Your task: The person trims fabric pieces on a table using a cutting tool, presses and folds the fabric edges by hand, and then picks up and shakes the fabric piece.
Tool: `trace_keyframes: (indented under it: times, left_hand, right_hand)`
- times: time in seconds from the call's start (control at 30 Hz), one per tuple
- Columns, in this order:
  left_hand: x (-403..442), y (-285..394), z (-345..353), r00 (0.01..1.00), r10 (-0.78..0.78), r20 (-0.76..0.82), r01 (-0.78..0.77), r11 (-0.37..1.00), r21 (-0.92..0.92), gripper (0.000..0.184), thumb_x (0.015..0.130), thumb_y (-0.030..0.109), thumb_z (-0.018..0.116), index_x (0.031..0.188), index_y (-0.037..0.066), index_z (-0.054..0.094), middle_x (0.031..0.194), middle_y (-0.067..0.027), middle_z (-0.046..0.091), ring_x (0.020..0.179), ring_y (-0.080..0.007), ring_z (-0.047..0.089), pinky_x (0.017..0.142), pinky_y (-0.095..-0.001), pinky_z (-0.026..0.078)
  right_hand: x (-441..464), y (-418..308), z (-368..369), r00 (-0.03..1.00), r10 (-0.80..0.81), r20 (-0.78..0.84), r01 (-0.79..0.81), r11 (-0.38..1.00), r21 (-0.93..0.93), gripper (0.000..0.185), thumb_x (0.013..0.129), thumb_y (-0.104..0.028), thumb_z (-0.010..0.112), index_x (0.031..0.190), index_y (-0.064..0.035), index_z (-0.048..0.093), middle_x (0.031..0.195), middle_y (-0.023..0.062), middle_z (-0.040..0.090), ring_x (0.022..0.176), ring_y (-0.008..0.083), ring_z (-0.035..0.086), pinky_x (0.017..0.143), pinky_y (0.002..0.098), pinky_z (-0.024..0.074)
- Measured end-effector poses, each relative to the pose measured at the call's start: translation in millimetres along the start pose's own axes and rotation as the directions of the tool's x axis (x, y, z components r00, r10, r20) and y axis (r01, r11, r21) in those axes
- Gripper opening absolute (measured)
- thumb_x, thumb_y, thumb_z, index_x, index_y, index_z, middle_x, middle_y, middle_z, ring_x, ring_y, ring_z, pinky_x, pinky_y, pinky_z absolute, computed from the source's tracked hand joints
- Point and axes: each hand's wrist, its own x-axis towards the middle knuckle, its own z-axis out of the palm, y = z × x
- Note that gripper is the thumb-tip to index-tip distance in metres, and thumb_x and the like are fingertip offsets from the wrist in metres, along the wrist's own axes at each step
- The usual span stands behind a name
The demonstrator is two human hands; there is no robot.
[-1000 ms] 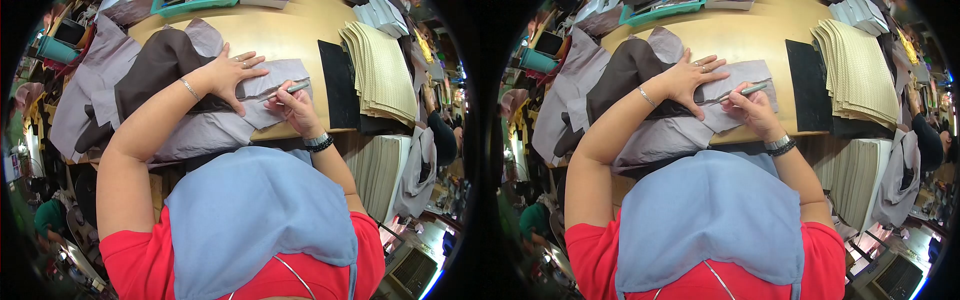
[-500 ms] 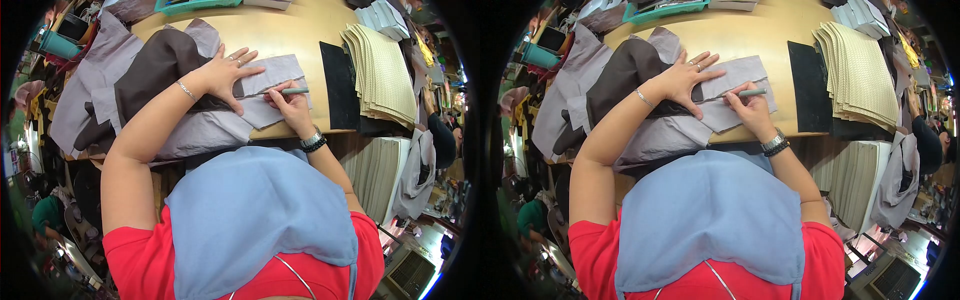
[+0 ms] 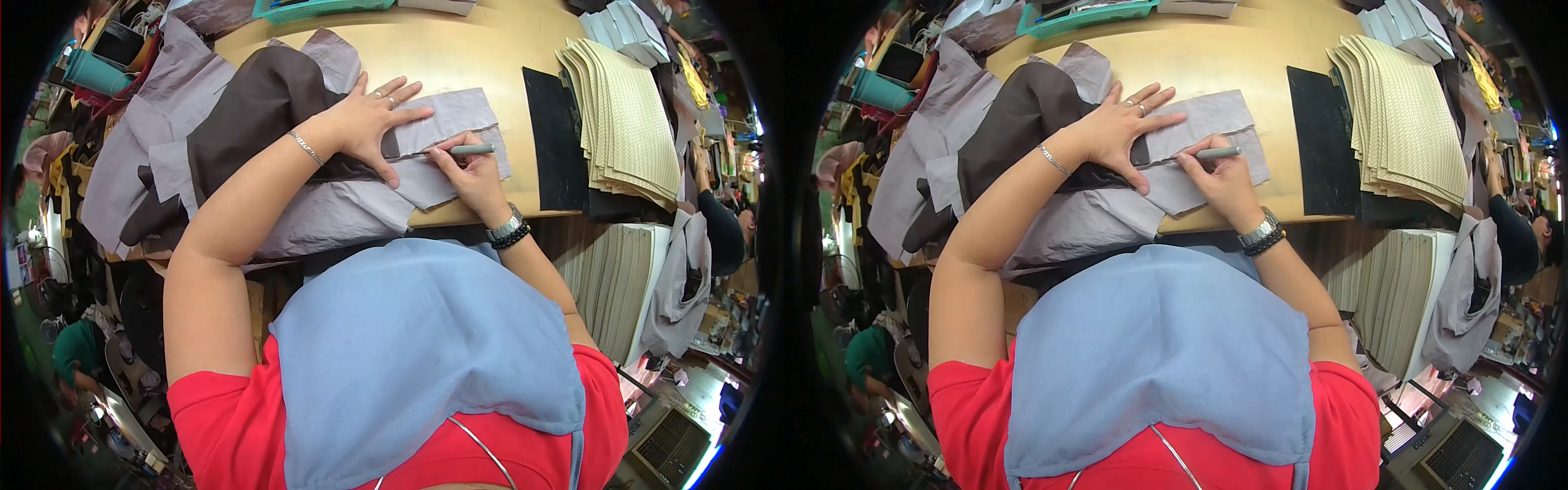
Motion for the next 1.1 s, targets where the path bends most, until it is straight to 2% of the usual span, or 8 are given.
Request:
trace_keyframes:
  times: [0.2, 0.4, 0.5, 0.7, 0.8, 0.9, 1.03, 1.1]
  left_hand:
    - [1, 1, 0, 1.000, -0.006, 0.005, 0.006, 1.000, 0.003, 0.130, 0.043, 0.078, 0.078, 0.154, 0.028, 0.032, 0.163, -0.0154, 0.020, 0.150, -0.0362, 0.016, 0.110, -0.0703, 0.017]
    - [2, 0, 0, 1.000, -0.005, 0.014, 0.004, 1.000, 0.021, 0.128, 0.046, 0.080, 0.077, 0.154, 0.029, 0.031, 0.162, -0.0157, 0.021, 0.150, -0.0371, 0.017, 0.109, -0.0741, 0.015]
    - [2, 2, -3, 1.000, -0.016, 0.027, 0.016, 1.000, 0.009, 0.128, 0.045, 0.076, 0.079, 0.154, 0.028, 0.032, 0.162, -0.0163, 0.020, 0.150, -0.0375, 0.017, 0.110, -0.0729, 0.015]
    - [1, 4, -4, 1.000, -0.011, 0.028, 0.010, 1.000, 0.017, 0.128, 0.046, 0.076, 0.079, 0.154, 0.028, 0.032, 0.162, -0.0184, 0.020, 0.149, -0.0394, 0.017, 0.110, -0.0734, 0.014]
    - [0, 5, -3, 1.000, -0.008, 0.020, 0.008, 1.000, 0.024, 0.128, 0.045, 0.077, 0.079, 0.154, 0.028, 0.032, 0.162, -0.0192, 0.019, 0.149, -0.0403, 0.017, 0.110, -0.0735, 0.014]
    - [0, 4, 0, 1.000, -0.013, -0.010, 0.013, 1.000, 0.020, 0.127, 0.045, 0.077, 0.078, 0.154, 0.028, 0.032, 0.162, -0.0187, 0.019, 0.149, -0.0409, 0.018, 0.110, -0.0740, 0.013]
    - [-7, 7, -2, 0.996, 0.030, -0.084, -0.025, 0.998, 0.060, 0.116, 0.049, 0.078, 0.076, 0.150, 0.033, 0.040, 0.162, -0.0169, 0.019, 0.148, -0.0416, 0.020, 0.109, -0.0750, 0.013]
    - [-15, 12, -5, 0.997, 0.010, -0.079, -0.004, 0.997, 0.076, 0.109, 0.052, 0.078, 0.075, 0.147, 0.036, 0.043, 0.162, -0.0166, 0.019, 0.148, -0.0417, 0.020, 0.109, -0.0752, 0.012]
  right_hand:
    - [3, -3, 1, 0.997, 0.072, 0.037, -0.074, 0.996, 0.050, 0.012, 0.092, -0.010, 0.069, 0.094, -0.0010, 0.061, 0.091, 0.0093, 0.072, 0.086, 0.0119, 0.068, 0.075, 0.0245, 0.0540]
    - [11, -4, -13, 0.955, 0.194, 0.226, -0.254, 0.926, 0.278, 0.014, 0.094, -0.015, 0.069, 0.096, -0.0043, 0.060, 0.096, 0.0082, 0.072, 0.090, 0.0116, 0.068, 0.079, 0.0243, 0.0534]
    - [12, -10, -19, 0.937, 0.223, 0.268, -0.289, 0.926, 0.242, 0.014, 0.095, -0.016, 0.068, 0.097, -0.0052, 0.060, 0.100, 0.0082, 0.071, 0.094, 0.0108, 0.067, 0.081, 0.0241, 0.0529]
    - [12, -9, -28, 0.923, 0.186, 0.337, -0.264, 0.943, 0.203, 0.014, 0.095, -0.017, 0.068, 0.096, -0.0064, 0.059, 0.099, 0.0055, 0.070, 0.093, 0.0100, 0.065, 0.083, 0.0244, 0.0522]
    - [9, -16, -33, 0.890, 0.194, 0.412, -0.354, 0.865, 0.357, 0.014, 0.094, -0.016, 0.068, 0.095, -0.0070, 0.058, 0.096, 0.0044, 0.069, 0.090, 0.0096, 0.064, 0.082, 0.0240, 0.0517]
    - [0, -10, -29, 0.885, 0.086, 0.458, -0.312, 0.839, 0.446, 0.014, 0.095, -0.016, 0.067, 0.094, -0.0078, 0.057, 0.096, 0.0043, 0.068, 0.091, 0.0107, 0.065, 0.084, 0.0239, 0.0516]
    - [-1, -4, -26, 0.945, 0.258, 0.203, -0.327, 0.796, 0.510, 0.011, 0.097, -0.014, 0.064, 0.100, -0.0081, 0.055, 0.098, 0.0043, 0.068, 0.094, 0.0126, 0.068, 0.080, 0.0253, 0.0557]
    - [-4, -7, -20, 0.954, 0.273, 0.123, -0.299, 0.863, 0.407, 0.012, 0.098, -0.014, 0.063, 0.102, -0.0070, 0.055, 0.097, 0.0053, 0.069, 0.091, 0.0118, 0.068, 0.077, 0.0241, 0.0564]
